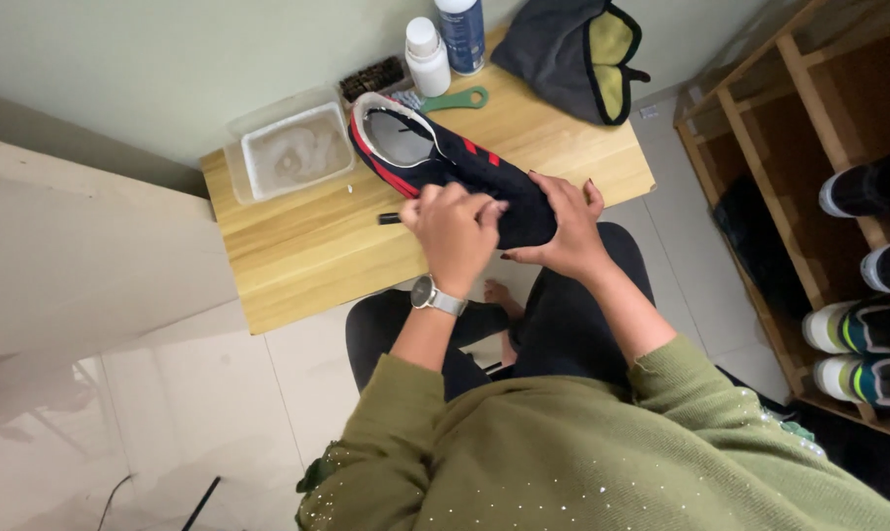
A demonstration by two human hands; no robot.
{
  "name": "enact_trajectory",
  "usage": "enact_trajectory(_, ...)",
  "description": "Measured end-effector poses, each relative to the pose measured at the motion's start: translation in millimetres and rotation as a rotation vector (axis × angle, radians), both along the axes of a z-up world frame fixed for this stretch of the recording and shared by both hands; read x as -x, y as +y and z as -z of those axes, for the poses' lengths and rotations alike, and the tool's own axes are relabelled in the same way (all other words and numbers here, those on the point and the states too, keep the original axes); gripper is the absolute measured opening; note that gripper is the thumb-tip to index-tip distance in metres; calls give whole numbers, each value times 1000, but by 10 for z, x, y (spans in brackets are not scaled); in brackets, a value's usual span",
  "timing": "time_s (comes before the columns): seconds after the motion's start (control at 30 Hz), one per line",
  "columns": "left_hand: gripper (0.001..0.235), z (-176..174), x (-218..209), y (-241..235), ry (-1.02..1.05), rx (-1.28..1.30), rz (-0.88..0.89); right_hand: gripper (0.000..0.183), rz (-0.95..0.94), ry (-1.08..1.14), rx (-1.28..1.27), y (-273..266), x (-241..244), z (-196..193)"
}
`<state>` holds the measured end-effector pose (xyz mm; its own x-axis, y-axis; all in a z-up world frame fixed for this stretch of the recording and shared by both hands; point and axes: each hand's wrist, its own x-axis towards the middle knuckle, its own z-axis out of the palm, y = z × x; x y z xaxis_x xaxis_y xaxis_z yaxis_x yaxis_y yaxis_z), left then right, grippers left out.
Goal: The person sits on the floor and cleans a black and red sneaker using a small brush. They scrub the upper fabric, the red logo, the sole, and the heel area, rotating the shoe to access different sides.
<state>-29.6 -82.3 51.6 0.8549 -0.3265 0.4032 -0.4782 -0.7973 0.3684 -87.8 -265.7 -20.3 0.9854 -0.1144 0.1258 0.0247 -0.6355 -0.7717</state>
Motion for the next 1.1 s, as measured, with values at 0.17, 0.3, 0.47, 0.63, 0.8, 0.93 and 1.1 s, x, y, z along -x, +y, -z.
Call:
enact_trajectory(0.17, 5, 47, 23, -4, -39, 15, -19, 117, 3, -28, 2, 10, 9, 20)
enact_trajectory(0.3, 6, 143, 45, 5, 12, -16, 30, 117, 1, -41, 4, 1, 19, 47)
enact_trajectory(0.47, 7, -271, -20, 36, 98, -55, 41, 117, 5, -53, 7, 8, 31, 43)
enact_trajectory(0.63, 7, -338, -80, 25, 174, -43, 123, 118, 14, -82, 14, -8, -11, 65)
enact_trajectory(0.8, 7, -369, -102, -45, 119, -71, 166, 118, 7, -107, 15, -3, 3, 126)
enact_trajectory(0.93, 8, -162, -131, -20, 190, -168, 175, 120, 9, -62, 24, -10, 10, 76)
enact_trajectory(1.1, 6, -344, -138, -38, 82, -105, 172, 118, 3, -44, 23, 28, 29, -27)
